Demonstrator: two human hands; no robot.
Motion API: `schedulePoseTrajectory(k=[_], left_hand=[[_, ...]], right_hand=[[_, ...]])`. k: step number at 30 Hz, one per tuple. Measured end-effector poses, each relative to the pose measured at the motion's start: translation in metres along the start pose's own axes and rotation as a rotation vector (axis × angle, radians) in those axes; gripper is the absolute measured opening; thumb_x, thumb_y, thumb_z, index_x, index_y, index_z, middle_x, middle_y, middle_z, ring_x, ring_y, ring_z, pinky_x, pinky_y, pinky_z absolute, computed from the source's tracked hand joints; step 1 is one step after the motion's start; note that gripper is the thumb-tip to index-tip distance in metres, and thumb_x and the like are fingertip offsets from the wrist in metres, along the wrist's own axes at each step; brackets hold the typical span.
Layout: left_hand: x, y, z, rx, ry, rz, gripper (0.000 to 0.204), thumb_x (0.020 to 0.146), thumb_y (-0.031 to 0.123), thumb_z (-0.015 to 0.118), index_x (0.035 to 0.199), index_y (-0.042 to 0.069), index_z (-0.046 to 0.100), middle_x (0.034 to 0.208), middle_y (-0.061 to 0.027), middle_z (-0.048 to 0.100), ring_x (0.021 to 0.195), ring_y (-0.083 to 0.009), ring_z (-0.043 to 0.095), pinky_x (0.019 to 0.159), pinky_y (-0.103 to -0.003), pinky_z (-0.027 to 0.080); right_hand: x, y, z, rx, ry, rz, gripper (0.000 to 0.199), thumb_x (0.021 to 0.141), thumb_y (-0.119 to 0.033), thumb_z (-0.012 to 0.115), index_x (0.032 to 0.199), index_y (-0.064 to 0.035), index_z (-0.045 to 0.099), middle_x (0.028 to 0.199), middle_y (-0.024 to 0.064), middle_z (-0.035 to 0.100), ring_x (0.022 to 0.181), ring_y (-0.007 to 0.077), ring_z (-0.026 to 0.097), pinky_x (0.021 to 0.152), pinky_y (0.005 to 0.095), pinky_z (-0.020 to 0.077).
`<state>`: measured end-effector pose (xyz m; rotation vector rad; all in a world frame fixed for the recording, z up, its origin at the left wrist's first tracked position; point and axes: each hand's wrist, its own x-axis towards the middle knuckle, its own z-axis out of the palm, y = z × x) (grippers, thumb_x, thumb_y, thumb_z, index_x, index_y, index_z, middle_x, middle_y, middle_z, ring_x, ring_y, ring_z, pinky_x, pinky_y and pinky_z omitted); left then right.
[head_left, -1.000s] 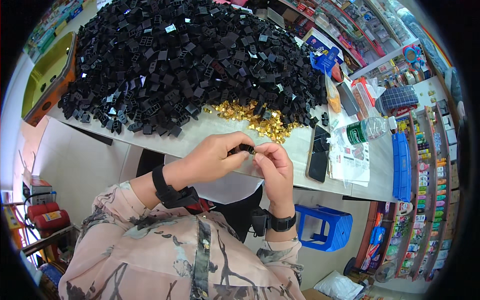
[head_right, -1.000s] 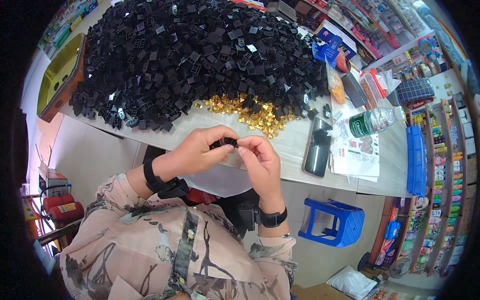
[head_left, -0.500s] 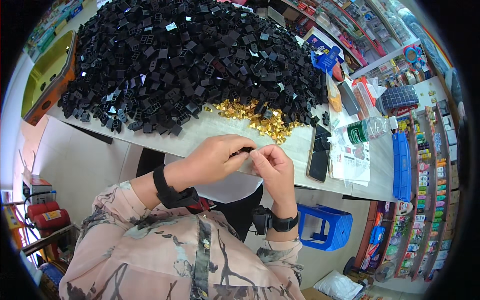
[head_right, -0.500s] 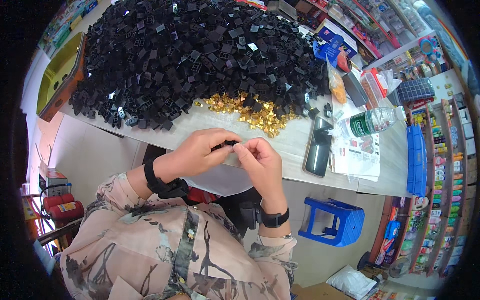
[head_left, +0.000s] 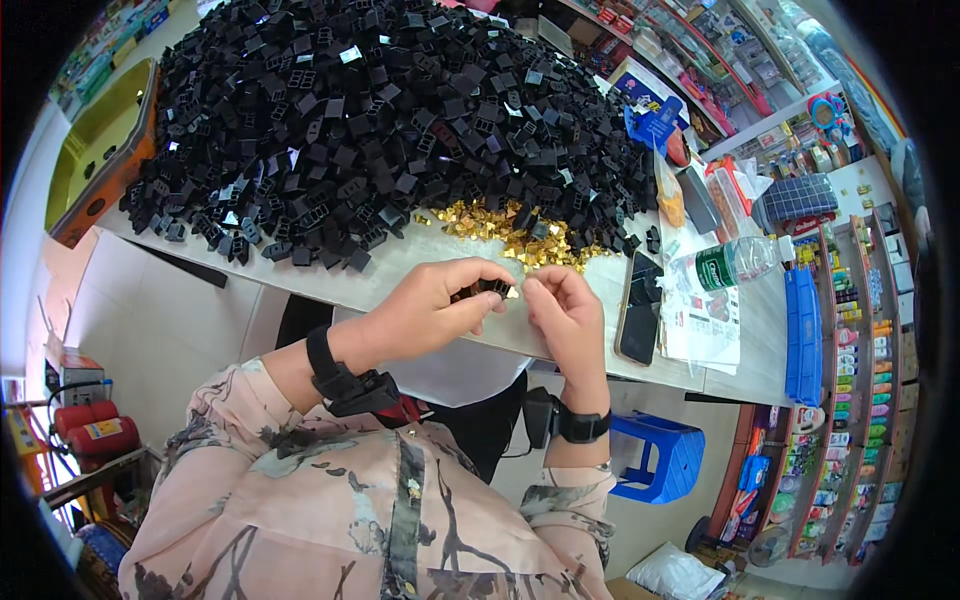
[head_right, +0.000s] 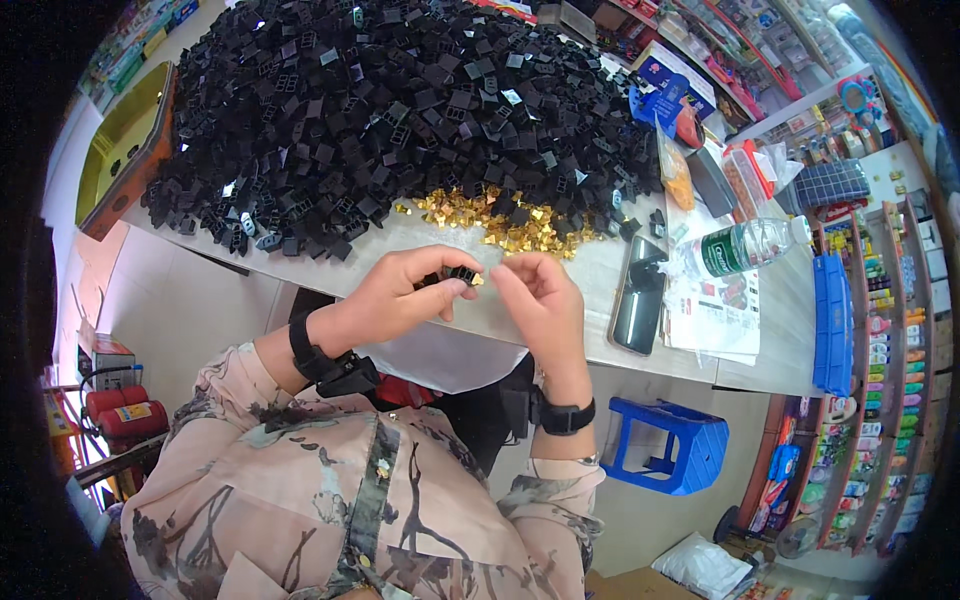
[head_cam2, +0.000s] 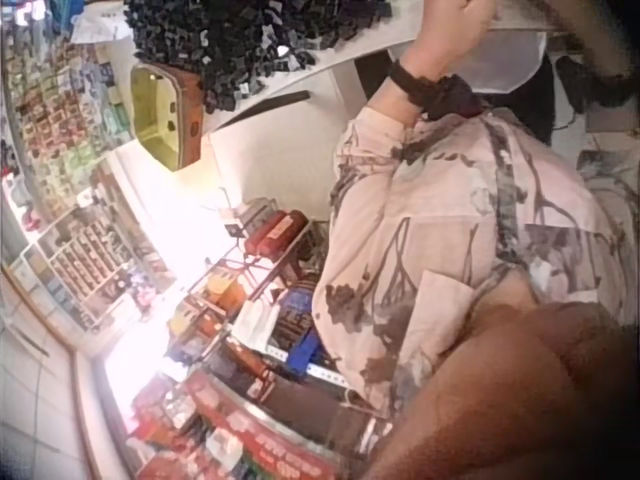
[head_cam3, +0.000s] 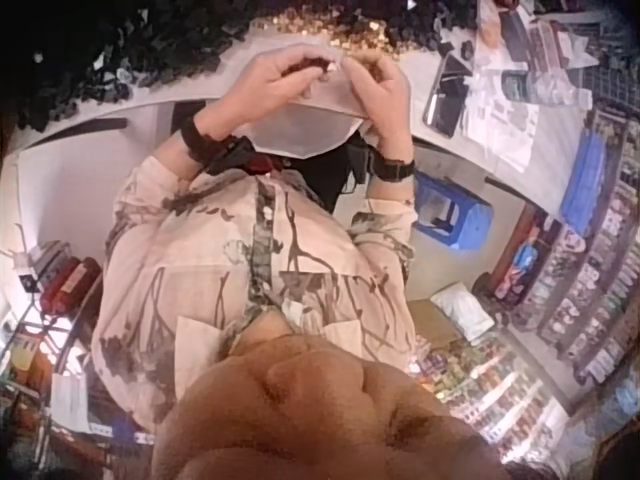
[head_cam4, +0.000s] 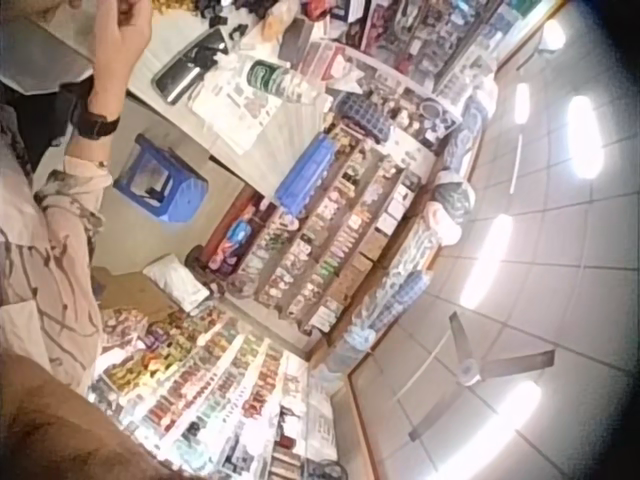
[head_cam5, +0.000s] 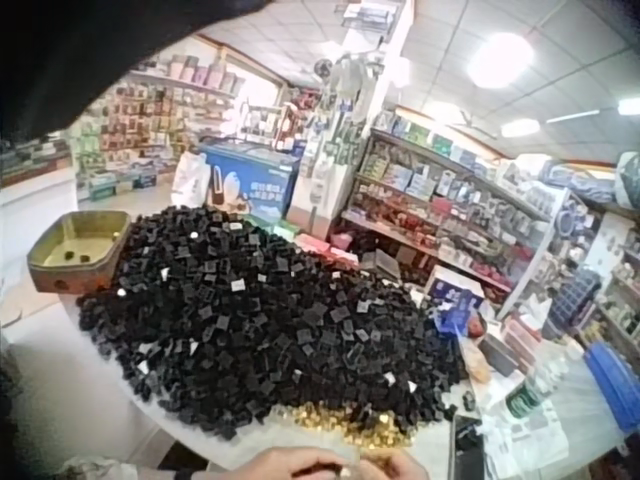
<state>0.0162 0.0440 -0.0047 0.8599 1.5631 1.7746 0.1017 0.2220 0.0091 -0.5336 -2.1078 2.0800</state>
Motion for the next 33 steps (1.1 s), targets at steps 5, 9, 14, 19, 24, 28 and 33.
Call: schedulePoseTrajectory(k=[5,9,14,19,24,28,33], left_hand=[[0.0,0.0,0.0,-0.022,0.034,-0.014,0.027,0.09,0.009,0.06,0.117,0.004,0.057,0.086,-0.0009,0.062,0.068,-0.0046,0.056,0.061,-0.021,0.047],[0.0,-0.004,0.0,0.093,0.079,0.031,0.031,0.088,0.01,0.064,0.117,0.004,0.057,0.085,-0.001,0.061,0.066,-0.0061,0.053,0.06,-0.022,0.046],[0.003,-0.009,0.0,0.406,0.145,0.335,0.033,0.083,0.009,0.067,0.115,0.005,0.059,0.088,-0.0042,0.06,0.066,-0.0117,0.052,0.061,-0.024,0.045],[0.002,-0.009,0.006,0.455,0.134,0.353,0.032,0.081,0.008,0.068,0.112,0.004,0.061,0.091,-0.008,0.061,0.07,-0.0163,0.056,0.064,-0.027,0.046],[-0.002,-0.007,0.007,0.401,0.1,0.264,0.029,0.082,0.012,0.066,0.11,0.004,0.062,0.089,-0.0116,0.063,0.077,-0.0247,0.062,0.068,-0.033,0.049],[-0.002,-0.006,0.004,0.451,0.072,0.378,0.029,0.082,0.006,0.065,0.111,0.003,0.062,0.09,-0.0104,0.063,0.079,-0.0213,0.062,0.068,-0.032,0.048],[-0.002,-0.004,0.005,0.481,0.039,0.354,0.028,0.082,0.004,0.063,0.11,0.004,0.062,0.088,-0.0109,0.063,0.079,-0.0243,0.062,0.069,-0.032,0.049]], right_hand=[[0.014,0.009,0.01,-0.853,0.273,-0.337,0.016,0.084,-0.015,0.068,0.093,-0.0034,0.064,0.074,0.0028,0.06,0.063,0.0088,0.055,0.056,0.0233,0.0444],[0.016,0.013,0.009,-0.952,0.304,-0.468,0.016,0.081,-0.014,0.07,0.092,-0.0038,0.065,0.075,0.0056,0.062,0.061,0.0133,0.058,0.055,0.0258,0.0454],[0.003,0.009,0.006,-0.318,0.218,-0.256,0.01,0.086,-0.012,0.067,0.091,-0.0029,0.065,0.077,0.0007,0.062,0.062,0.0068,0.054,0.055,0.0212,0.0428],[-0.019,-0.011,0.015,0.123,-0.035,-0.102,0.009,0.089,-0.011,0.063,0.095,-0.0047,0.064,0.081,-0.0013,0.062,0.065,0.0042,0.053,0.058,0.0171,0.0422],[-0.02,-0.004,0.016,0.084,-0.028,0.0,0.009,0.089,-0.011,0.063,0.096,-0.005,0.063,0.08,-0.0016,0.061,0.065,0.0029,0.053,0.059,0.0163,0.0431],[-0.023,0.0,0.013,0.166,-0.003,-0.016,0.007,0.09,-0.012,0.062,0.092,-0.0049,0.061,0.08,-0.002,0.061,0.066,0.0031,0.053,0.059,0.0169,0.0438],[-0.024,0.002,0.013,0.105,-0.005,0.001,0.009,0.09,-0.014,0.064,0.089,-0.0053,0.06,0.078,-0.0025,0.06,0.066,0.003,0.053,0.06,0.0167,0.0436]])
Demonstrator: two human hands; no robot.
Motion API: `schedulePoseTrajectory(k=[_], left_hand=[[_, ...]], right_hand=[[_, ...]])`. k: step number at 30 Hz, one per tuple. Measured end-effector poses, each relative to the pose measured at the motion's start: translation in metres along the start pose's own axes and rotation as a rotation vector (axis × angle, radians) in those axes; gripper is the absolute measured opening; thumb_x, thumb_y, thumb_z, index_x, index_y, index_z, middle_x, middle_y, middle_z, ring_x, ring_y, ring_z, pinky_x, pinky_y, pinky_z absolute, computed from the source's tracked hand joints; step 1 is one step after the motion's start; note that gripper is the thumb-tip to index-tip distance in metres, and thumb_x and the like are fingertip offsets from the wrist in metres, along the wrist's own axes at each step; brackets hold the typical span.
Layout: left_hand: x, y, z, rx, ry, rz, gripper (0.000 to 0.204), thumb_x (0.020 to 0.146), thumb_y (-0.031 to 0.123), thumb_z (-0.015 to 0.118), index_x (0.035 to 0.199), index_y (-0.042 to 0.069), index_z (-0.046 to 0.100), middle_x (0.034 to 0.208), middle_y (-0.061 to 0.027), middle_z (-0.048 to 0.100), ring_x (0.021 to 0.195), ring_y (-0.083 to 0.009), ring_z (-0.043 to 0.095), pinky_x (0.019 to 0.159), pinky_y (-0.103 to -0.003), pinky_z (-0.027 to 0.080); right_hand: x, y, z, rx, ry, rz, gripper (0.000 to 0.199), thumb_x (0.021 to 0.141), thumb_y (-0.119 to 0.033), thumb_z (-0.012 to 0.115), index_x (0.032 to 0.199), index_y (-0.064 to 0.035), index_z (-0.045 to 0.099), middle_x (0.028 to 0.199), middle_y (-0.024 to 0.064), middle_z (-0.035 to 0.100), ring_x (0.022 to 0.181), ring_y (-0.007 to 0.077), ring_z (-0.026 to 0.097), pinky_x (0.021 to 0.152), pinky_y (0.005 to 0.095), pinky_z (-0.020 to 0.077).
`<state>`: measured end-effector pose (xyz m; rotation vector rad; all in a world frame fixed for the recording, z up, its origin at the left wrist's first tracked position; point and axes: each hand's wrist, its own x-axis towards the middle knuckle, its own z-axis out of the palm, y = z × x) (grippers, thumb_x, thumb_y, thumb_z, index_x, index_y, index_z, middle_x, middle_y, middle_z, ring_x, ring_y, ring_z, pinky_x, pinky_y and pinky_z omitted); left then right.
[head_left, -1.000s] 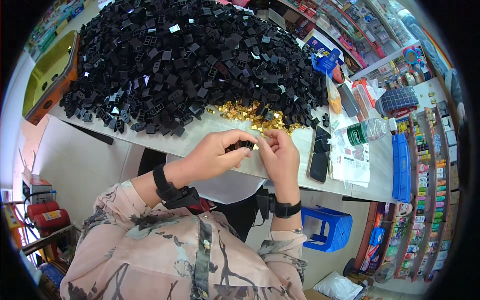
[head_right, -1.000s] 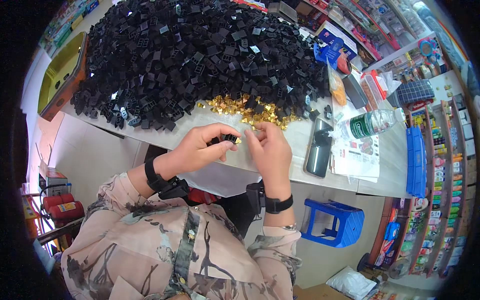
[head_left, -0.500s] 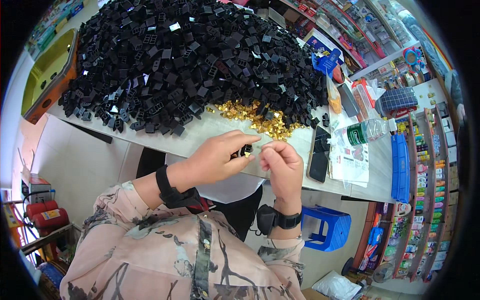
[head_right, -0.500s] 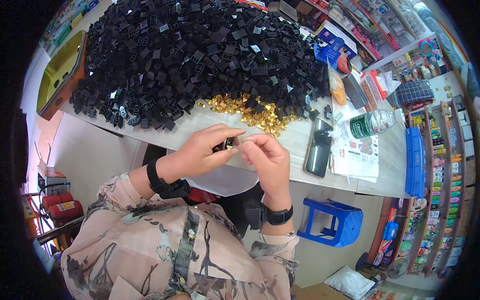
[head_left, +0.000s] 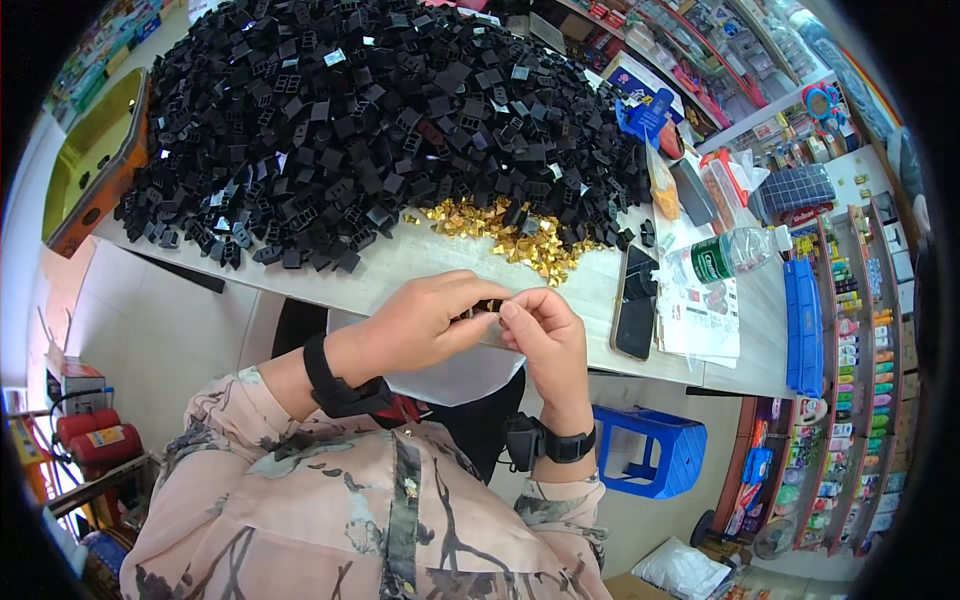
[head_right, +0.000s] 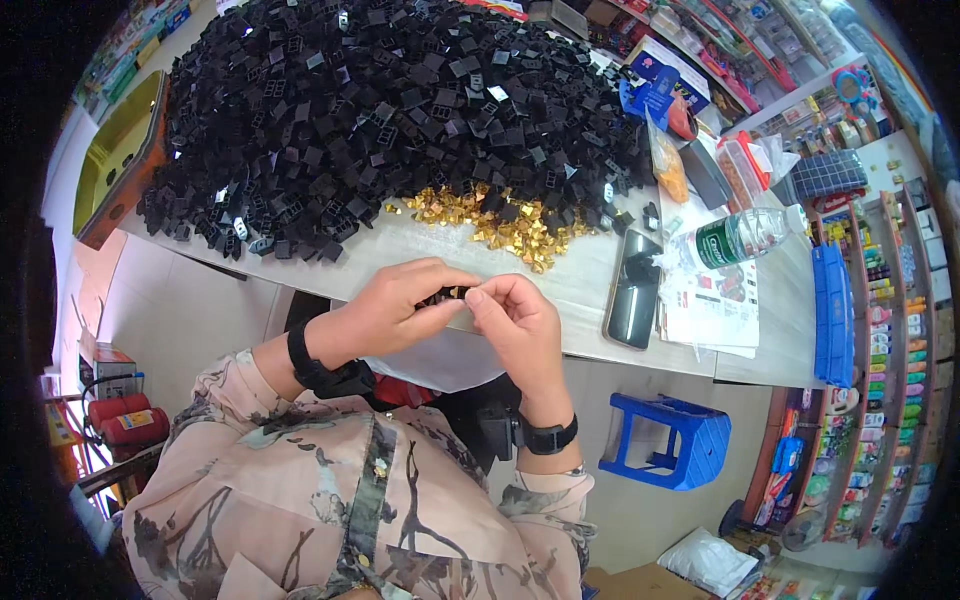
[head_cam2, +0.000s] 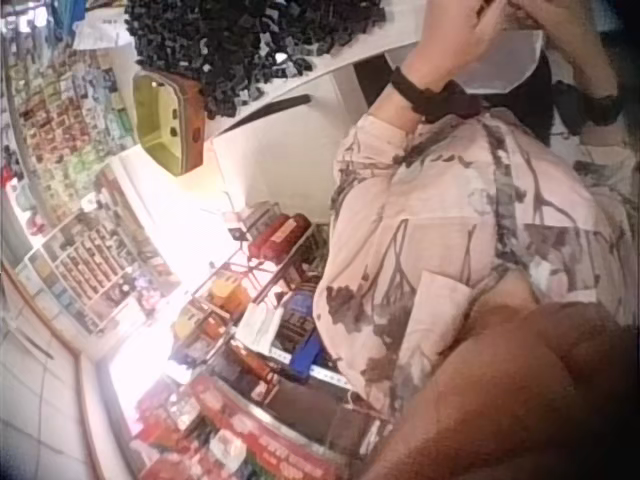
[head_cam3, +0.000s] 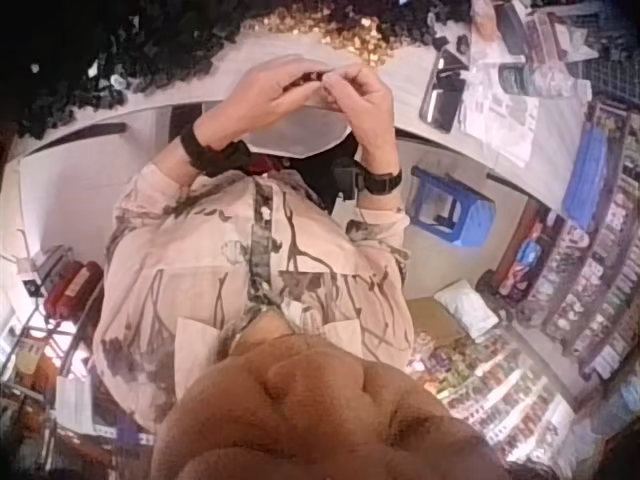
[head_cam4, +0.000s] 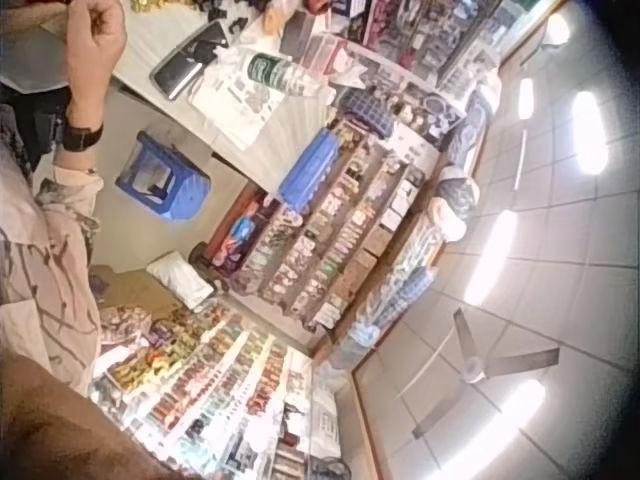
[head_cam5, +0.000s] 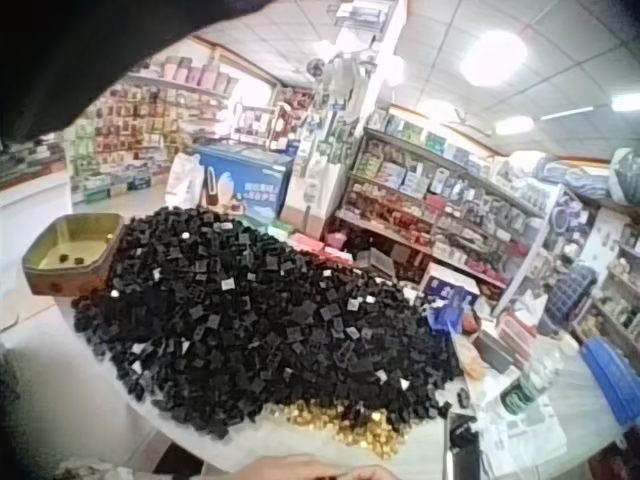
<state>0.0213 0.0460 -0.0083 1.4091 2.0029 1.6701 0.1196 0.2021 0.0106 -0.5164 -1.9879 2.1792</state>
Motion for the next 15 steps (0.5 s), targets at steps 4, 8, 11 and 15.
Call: schedulePoseTrajectory(k=[4,8,11,15], left_hand=[[-0.001,-0.004,0.004,0.033,0.022,0.037,0.025,0.083,0.005,0.061,0.108,0.005,0.062,0.086,-0.0113,0.062,0.077,-0.0268,0.062,0.067,-0.034,0.049],[-0.002,-0.003,0.003,0.078,0.024,0.076,0.025,0.083,0.005,0.059,0.107,0.005,0.061,0.084,-0.0116,0.062,0.076,-0.0282,0.061,0.066,-0.036,0.049],[-0.003,-0.006,0.003,0.076,0.036,0.084,0.026,0.083,0.004,0.059,0.108,0.005,0.061,0.085,-0.0123,0.062,0.077,-0.0284,0.061,0.067,-0.036,0.05],[-0.002,-0.007,0.001,0.01,0.084,0.069,0.028,0.084,0.003,0.058,0.111,0.004,0.061,0.089,-0.012,0.064,0.078,-0.0252,0.062,0.068,-0.034,0.05]], right_hand=[[0.003,0.003,-0.004,-0.075,-0.071,-0.005,0.011,0.089,-0.015,0.065,0.089,-0.0053,0.059,0.077,-0.0025,0.06,0.067,0.0031,0.052,0.06,0.0167,0.0427],[0.005,-0.005,-0.006,-0.115,-0.134,0.017,0.013,0.09,-0.017,0.065,0.088,-0.0053,0.059,0.077,-0.0023,0.059,0.067,0.0034,0.052,0.06,0.0171,0.0418],[0.009,-0.011,-0.008,-0.104,-0.183,0.085,0.014,0.09,-0.018,0.065,0.088,-0.0054,0.059,0.077,-0.0021,0.059,0.067,0.0036,0.052,0.06,0.0174,0.0412],[0.02,-0.015,-0.01,-0.111,-0.242,0.109,0.014,0.089,-0.017,0.066,0.089,-0.004,0.061,0.076,-0.0042,0.058,0.066,0.0032,0.051,0.058,0.0174,0.0403]])
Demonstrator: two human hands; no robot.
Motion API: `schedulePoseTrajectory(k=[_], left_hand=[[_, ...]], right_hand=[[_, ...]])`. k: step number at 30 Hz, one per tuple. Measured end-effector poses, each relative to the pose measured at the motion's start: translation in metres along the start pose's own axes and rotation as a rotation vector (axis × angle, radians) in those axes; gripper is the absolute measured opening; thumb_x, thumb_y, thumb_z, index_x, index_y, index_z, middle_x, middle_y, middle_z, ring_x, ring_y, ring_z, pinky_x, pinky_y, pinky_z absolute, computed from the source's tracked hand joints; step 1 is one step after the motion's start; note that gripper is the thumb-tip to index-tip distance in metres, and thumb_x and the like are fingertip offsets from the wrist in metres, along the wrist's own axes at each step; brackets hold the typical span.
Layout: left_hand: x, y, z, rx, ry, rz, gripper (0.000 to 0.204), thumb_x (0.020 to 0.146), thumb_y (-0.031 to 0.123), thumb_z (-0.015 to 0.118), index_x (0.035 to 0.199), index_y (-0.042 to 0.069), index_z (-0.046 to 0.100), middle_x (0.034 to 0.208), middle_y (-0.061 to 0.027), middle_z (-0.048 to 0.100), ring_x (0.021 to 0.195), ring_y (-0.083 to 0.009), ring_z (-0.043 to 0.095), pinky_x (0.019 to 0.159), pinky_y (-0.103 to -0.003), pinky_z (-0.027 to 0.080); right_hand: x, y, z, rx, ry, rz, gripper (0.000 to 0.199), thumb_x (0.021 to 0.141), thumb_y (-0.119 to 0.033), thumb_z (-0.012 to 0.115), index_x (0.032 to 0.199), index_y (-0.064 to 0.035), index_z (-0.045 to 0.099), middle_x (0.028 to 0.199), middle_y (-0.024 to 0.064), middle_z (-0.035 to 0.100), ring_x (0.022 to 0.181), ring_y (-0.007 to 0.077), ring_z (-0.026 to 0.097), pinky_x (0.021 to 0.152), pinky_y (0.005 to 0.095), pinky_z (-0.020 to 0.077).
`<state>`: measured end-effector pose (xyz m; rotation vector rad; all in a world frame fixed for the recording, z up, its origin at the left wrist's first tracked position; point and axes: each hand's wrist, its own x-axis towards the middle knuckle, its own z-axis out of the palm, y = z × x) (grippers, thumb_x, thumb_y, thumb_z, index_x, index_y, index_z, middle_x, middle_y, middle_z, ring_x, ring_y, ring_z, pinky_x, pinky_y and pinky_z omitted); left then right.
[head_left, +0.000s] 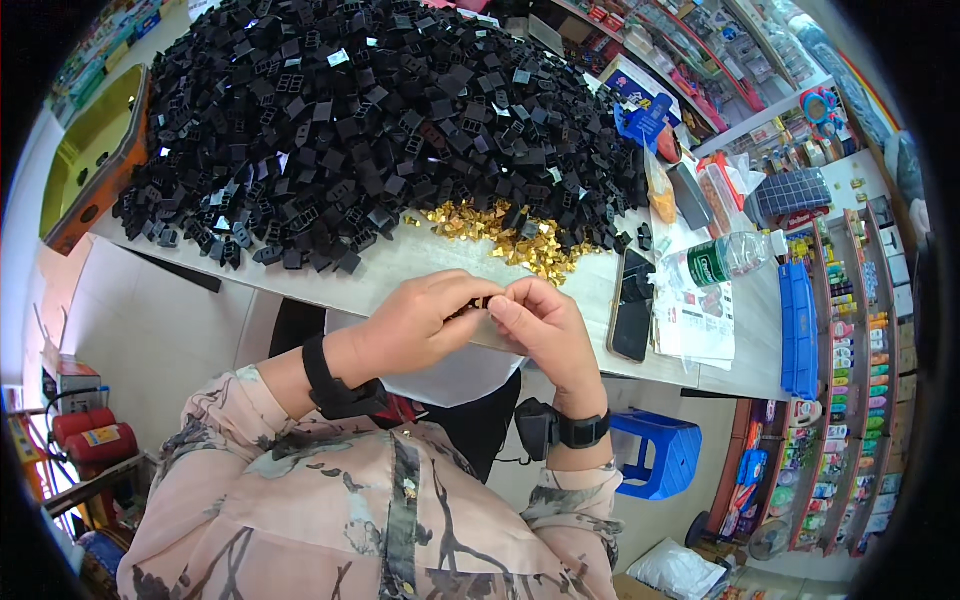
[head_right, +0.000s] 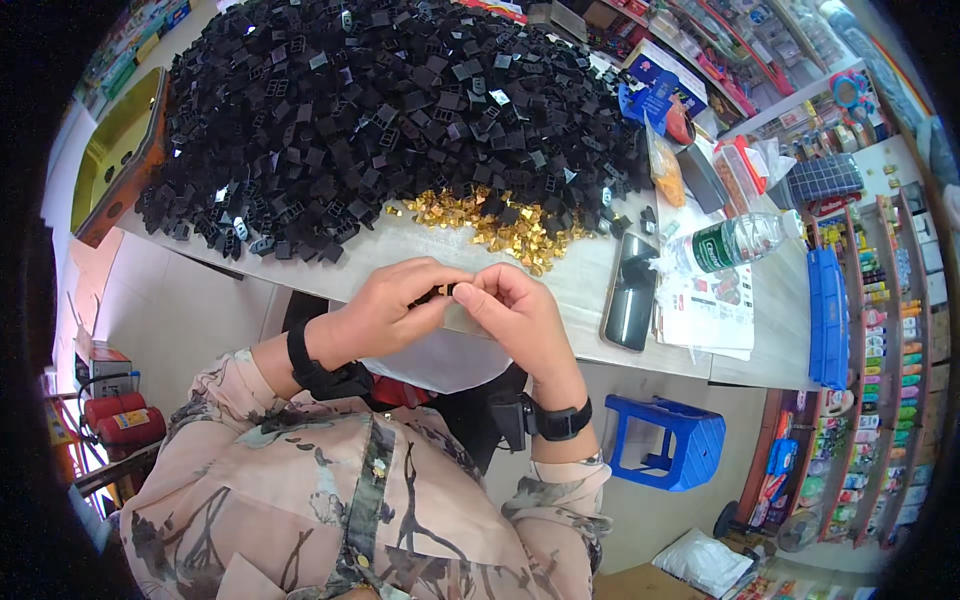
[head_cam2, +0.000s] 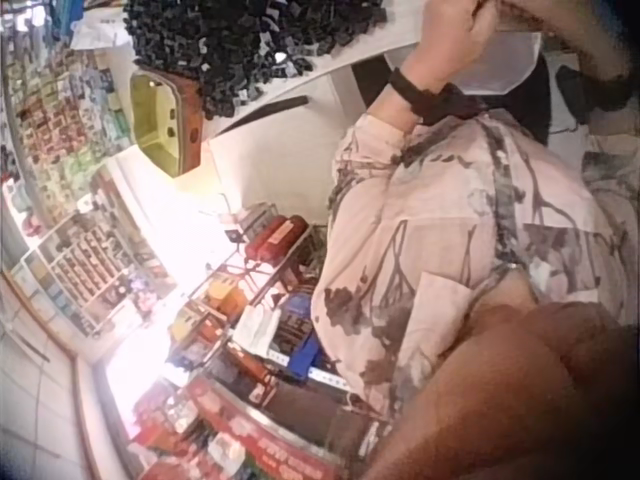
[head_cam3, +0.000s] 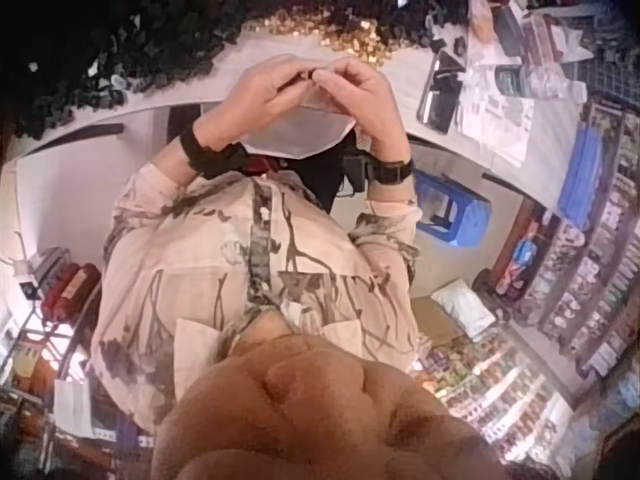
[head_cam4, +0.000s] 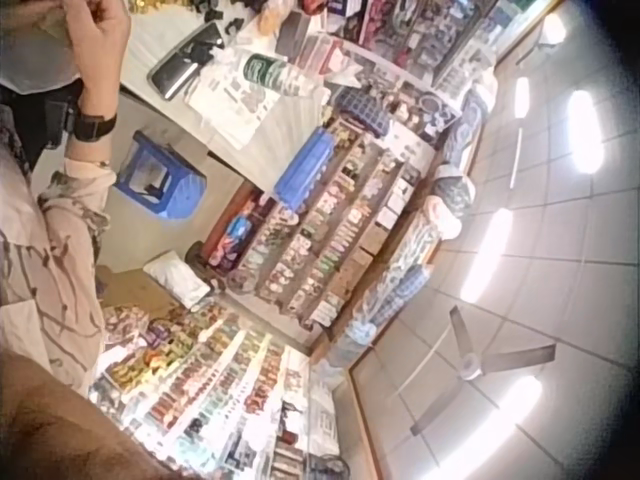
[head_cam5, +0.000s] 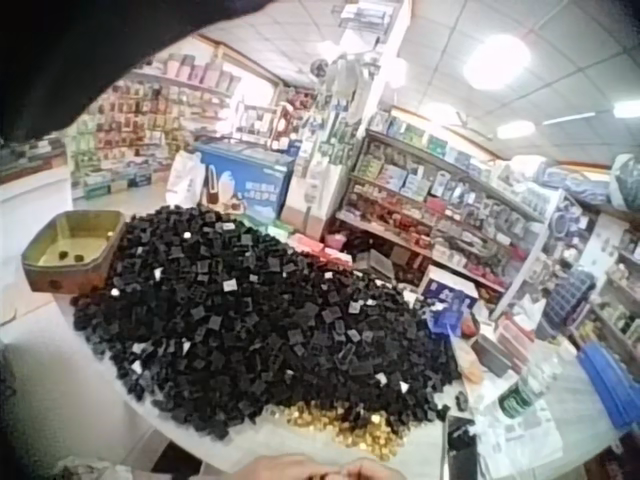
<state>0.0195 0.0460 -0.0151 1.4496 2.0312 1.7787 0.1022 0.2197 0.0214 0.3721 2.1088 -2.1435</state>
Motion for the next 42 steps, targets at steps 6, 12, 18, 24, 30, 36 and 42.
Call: schedulePoseTrajectory(k=[6,12,18,24,30,36,42], left_hand=[[0.004,0.008,-0.007,-0.46,-0.051,-0.422,0.028,0.09,0.005,0.056,0.118,0.003,0.059,0.091,-0.0057,0.066,0.07,-0.0102,0.061,0.065,-0.026,0.05],[0.005,0.006,-0.01,-0.504,-0.085,-0.471,0.028,0.092,0.008,0.054,0.12,0.003,0.057,0.089,-0.0048,0.065,0.067,-0.0064,0.059,0.061,-0.023,0.049],[0.011,0.009,-0.014,-0.611,-0.087,-0.562,0.022,0.093,0.01,0.056,0.113,0.003,0.058,0.086,-0.0041,0.064,0.066,-0.0067,0.059,0.058,-0.021,0.047],[0.006,-0.006,-0.012,-0.641,-0.052,-0.478,0.017,0.093,0.013,0.058,0.107,0.004,0.057,0.086,-0.0016,0.062,0.064,-0.0064,0.059,0.055,-0.021,0.046],[0.015,0.001,-0.013,-0.645,-0.034,-0.555,0.018,0.093,0.015,0.059,0.107,0.005,0.057,0.088,-0.001,0.06,0.064,-0.0056,0.06,0.053,-0.019,0.044],[0.017,0.001,-0.014,-0.693,-0.096,-0.586,0.016,0.092,0.015,0.06,0.105,0.006,0.059,0.088,-0.0002,0.06,0.066,-0.0055,0.06,0.048,-0.018,0.041],[0.017,0.004,-0.023,-0.672,-0.208,-0.601,0.017,0.091,0.013,0.061,0.107,0.006,0.06,0.088,0.0,0.06,0.071,-0.0064,0.062,0.048,-0.019,0.042]], right_hand=[[0.019,-0.015,-0.009,-0.096,0.3,-0.185,0.019,0.087,-0.016,0.066,0.101,-0.0046,0.062,0.077,-0.0025,0.061,0.065,0.0045,0.053,0.058,0.0191,0.0416],[0.045,-0.006,-0.017,-0.851,0.466,-0.28,0.028,0.084,-0.018,0.067,0.109,-0.0071,0.061,0.078,0.0036,0.064,0.061,0.0134,0.059,0.057,0.0269,0.0455],[0.044,0.0,-0.021,-0.809,0.528,-0.332,0.03,0.083,-0.015,0.068,0.11,-0.006,0.06,0.081,0.0063,0.064,0.066,0.0151,0.062,0.058,0.0271,0.0484],[0.007,0.0,0.007,-0.589,0.397,-0.441,0.028,0.08,-0.004,0.069,0.107,-0.0019,0.06,0.082,0.0061,0.063,0.071,0.0084,0.06,0.061,0.0213,0.0483],[-0.013,0.01,0.024,-0.722,0.297,-0.586,0.029,0.078,0.001,0.066,0.107,-0.0014,0.061,0.085,0.0068,0.063,0.073,0.0108,0.063,0.063,0.0231,0.0506],[-0.011,0.008,0.027,-0.804,0.296,-0.649,0.031,0.078,0.003,0.065,0.109,-0.0004,0.06,0.087,0.0069,0.063,0.072,0.0114,0.063,0.064,0.0243,0.0513],[-0.009,0.011,0.023,-0.245,0.309,-0.437,0.029,0.079,0.001,0.064,0.108,-0.0019,0.063,0.086,0.008,0.063,0.069,0.0129,0.062,0.064,0.0247,0.0509]])
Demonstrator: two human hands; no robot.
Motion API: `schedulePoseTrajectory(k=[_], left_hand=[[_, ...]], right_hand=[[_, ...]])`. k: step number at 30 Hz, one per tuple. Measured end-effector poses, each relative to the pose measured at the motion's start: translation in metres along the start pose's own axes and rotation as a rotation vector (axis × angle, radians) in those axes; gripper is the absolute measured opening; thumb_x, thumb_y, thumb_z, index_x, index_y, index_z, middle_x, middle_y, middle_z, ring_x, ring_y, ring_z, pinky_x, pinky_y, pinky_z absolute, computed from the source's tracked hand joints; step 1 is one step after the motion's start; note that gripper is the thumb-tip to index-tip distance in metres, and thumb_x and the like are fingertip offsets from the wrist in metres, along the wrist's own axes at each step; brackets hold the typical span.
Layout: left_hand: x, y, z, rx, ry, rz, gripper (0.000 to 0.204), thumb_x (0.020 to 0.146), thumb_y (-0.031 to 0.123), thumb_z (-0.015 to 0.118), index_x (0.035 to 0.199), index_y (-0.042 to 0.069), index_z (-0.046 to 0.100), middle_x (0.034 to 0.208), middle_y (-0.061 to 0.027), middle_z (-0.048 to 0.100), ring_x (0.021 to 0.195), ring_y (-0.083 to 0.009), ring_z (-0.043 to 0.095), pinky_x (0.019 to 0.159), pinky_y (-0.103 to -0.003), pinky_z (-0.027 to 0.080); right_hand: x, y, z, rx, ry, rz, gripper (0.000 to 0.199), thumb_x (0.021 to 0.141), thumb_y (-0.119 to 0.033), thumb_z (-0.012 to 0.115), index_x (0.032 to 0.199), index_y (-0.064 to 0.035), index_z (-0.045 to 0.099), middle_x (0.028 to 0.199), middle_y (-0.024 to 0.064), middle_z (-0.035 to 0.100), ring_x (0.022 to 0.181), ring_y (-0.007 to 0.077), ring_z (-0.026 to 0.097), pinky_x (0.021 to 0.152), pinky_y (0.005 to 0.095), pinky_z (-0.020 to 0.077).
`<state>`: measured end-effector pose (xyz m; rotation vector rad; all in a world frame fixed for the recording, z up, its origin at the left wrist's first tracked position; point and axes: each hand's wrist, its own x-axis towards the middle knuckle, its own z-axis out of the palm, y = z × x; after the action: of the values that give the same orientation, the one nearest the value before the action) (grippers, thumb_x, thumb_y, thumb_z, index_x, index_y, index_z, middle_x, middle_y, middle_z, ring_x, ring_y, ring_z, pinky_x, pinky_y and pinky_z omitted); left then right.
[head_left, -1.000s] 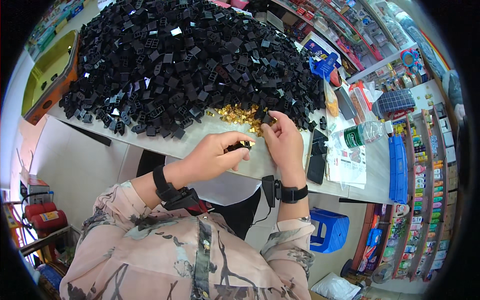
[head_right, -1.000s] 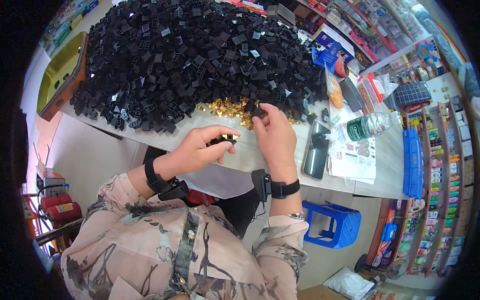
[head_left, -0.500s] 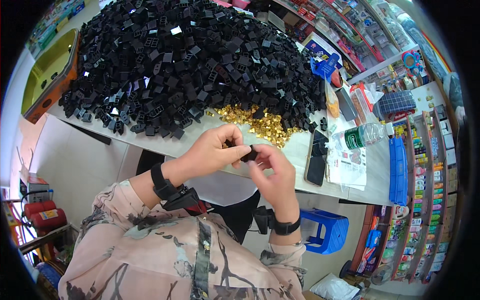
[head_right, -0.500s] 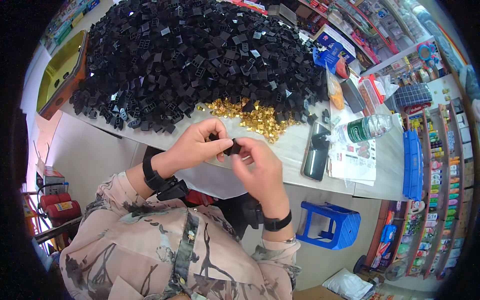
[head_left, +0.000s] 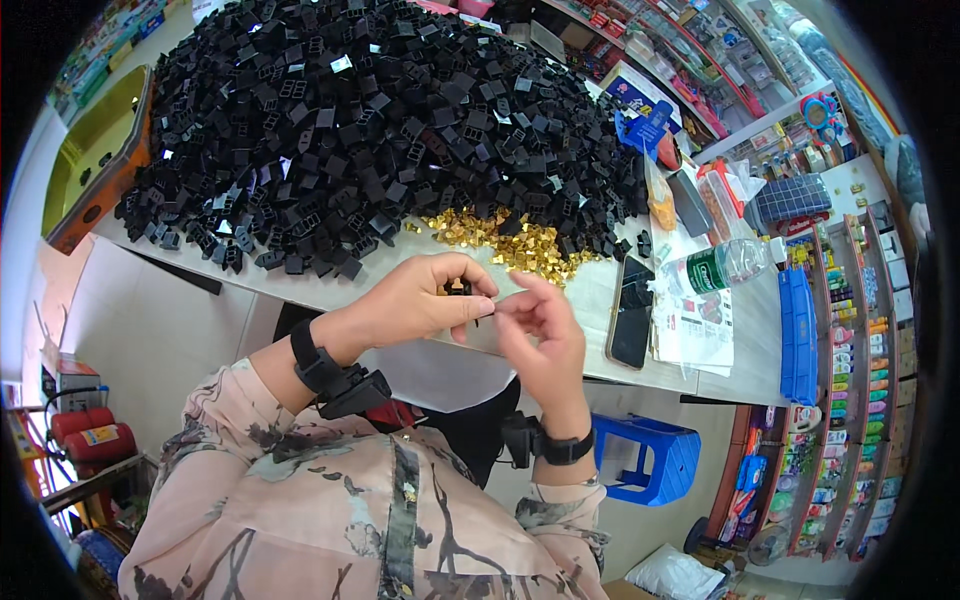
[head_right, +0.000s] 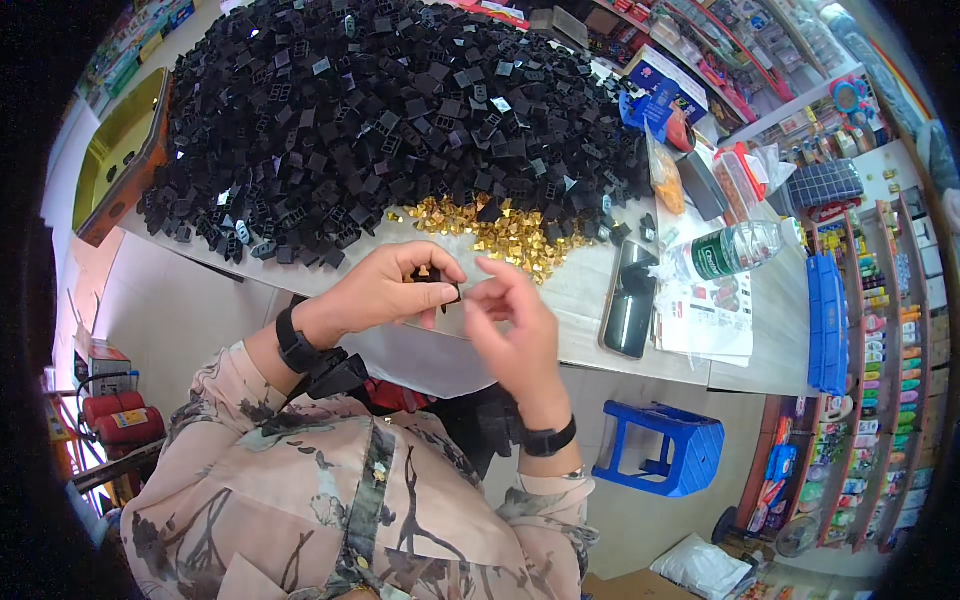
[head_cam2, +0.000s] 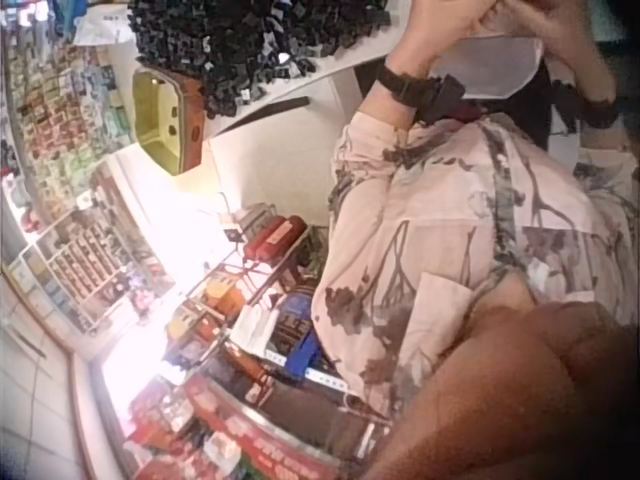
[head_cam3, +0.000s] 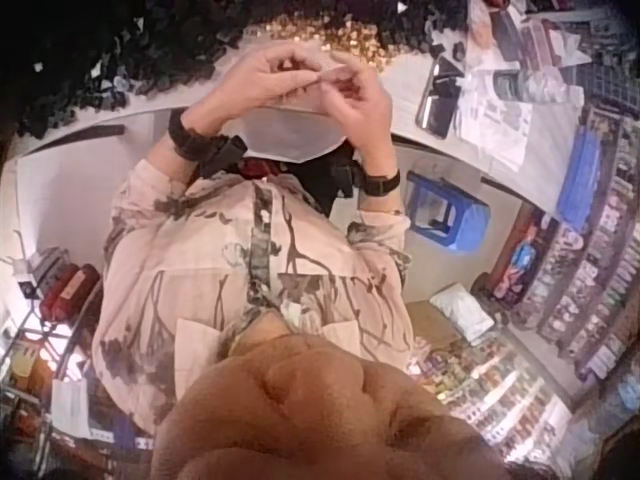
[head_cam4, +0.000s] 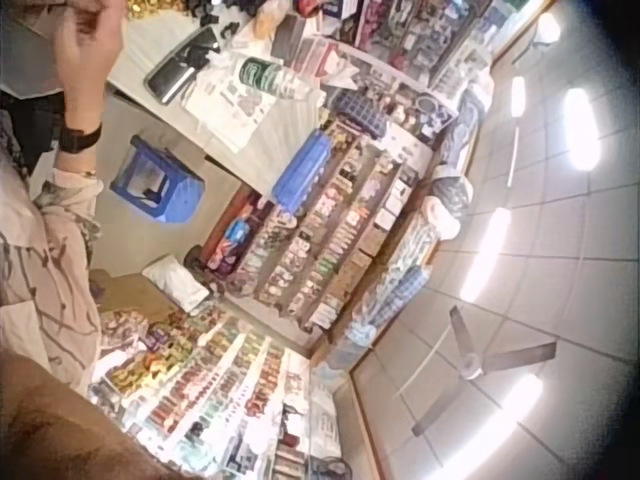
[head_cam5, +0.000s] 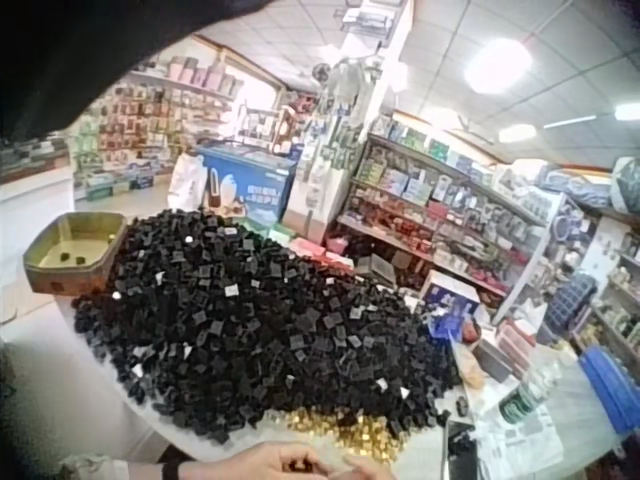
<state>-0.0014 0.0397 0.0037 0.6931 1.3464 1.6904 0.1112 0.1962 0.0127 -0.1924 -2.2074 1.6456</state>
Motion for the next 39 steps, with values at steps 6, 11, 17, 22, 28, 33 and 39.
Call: schedulePoseTrajectory(k=[6,11,17,22,28,33,39], left_hand=[[0.0,0.001,0.001,-0.023,0.042,0.001,0.019,0.09,0.011,0.061,0.108,0.006,0.06,0.087,0.0006,0.06,0.077,-0.0061,0.063,0.05,-0.019,0.043],[0.0,-0.005,0.001,0.03,0.044,0.017,0.019,0.09,0.009,0.06,0.109,0.008,0.059,0.093,0.0003,0.058,0.079,-0.0058,0.062,0.05,-0.019,0.042],[0.0,-0.008,0.005,0.046,0.071,0.126,0.019,0.09,0.008,0.06,0.108,0.006,0.057,0.097,-0.0003,0.055,0.077,-0.0064,0.062,0.05,-0.019,0.042],[0.0,-0.008,0.007,0.08,0.101,0.108,0.019,0.09,0.008,0.06,0.108,0.005,0.057,0.094,0.0,0.055,0.077,-0.0066,0.06,0.057,-0.02,0.045],[-0.001,-0.018,0.01,0.167,0.125,0.184,0.021,0.089,0.01,0.058,0.109,0.005,0.057,0.087,-0.0018,0.059,0.074,-0.0076,0.057,0.065,-0.025,0.047],[-0.002,-0.016,0.013,0.334,0.112,0.283,0.021,0.088,0.009,0.057,0.108,0.005,0.058,0.086,-0.0027,0.061,0.074,-0.0081,0.056,0.065,-0.025,0.046],[-0.004,-0.013,0.014,0.347,0.1,0.251,0.021,0.087,0.007,0.057,0.108,0.003,0.059,0.088,-0.0048,0.062,0.076,-0.0098,0.057,0.068,-0.026,0.047]], right_hand=[[0.024,0.019,-0.017,-0.556,0.093,-0.072,0.021,0.081,-0.007,0.067,0.101,-0.0051,0.066,0.082,0.0073,0.062,0.065,0.0154,0.061,0.061,0.0267,0.0497],[0.027,0.022,-0.011,-0.745,0.107,-0.148,0.013,0.08,-0.011,0.069,0.093,-0.009,0.067,0.079,0.005,0.06,0.064,0.0178,0.062,0.057,0.0296,0.0485],[0.027,0.028,-0.014,-0.824,0.133,-0.207,0.01,0.08,-0.01,0.068,0.09,-0.008,0.066,0.077,0.007,0.059,0.064,0.0191,0.062,0.057,0.0297,0.0481],[0.017,0.021,-0.013,-0.402,0.125,-0.133,0.006,0.086,-0.007,0.063,0.089,-0.0026,0.062,0.081,0.0066,0.062,0.069,0.0131,0.062,0.063,0.0245,0.0491],[0.003,0.005,-0.004,0.142,-0.063,0.176,0.01,0.091,-0.009,0.058,0.099,-0.0031,0.059,0.083,0.0001,0.06,0.074,0.0067,0.059,0.066,0.0195,0.0485],[0.0,0.001,-0.008,0.316,-0.039,0.322,0.01,0.091,-0.008,0.057,0.101,-0.0035,0.058,0.083,-0.0003,0.06,0.071,0.0057,0.057,0.064,0.0185,0.0471],[-0.003,0.001,-0.003,0.378,-0.052,0.317,0.01,0.091,-0.008,0.059,0.099,-0.0042,0.057,0.084,-0.0009,0.059,0.069,0.0049,0.055,0.063,0.0181,0.0463]])
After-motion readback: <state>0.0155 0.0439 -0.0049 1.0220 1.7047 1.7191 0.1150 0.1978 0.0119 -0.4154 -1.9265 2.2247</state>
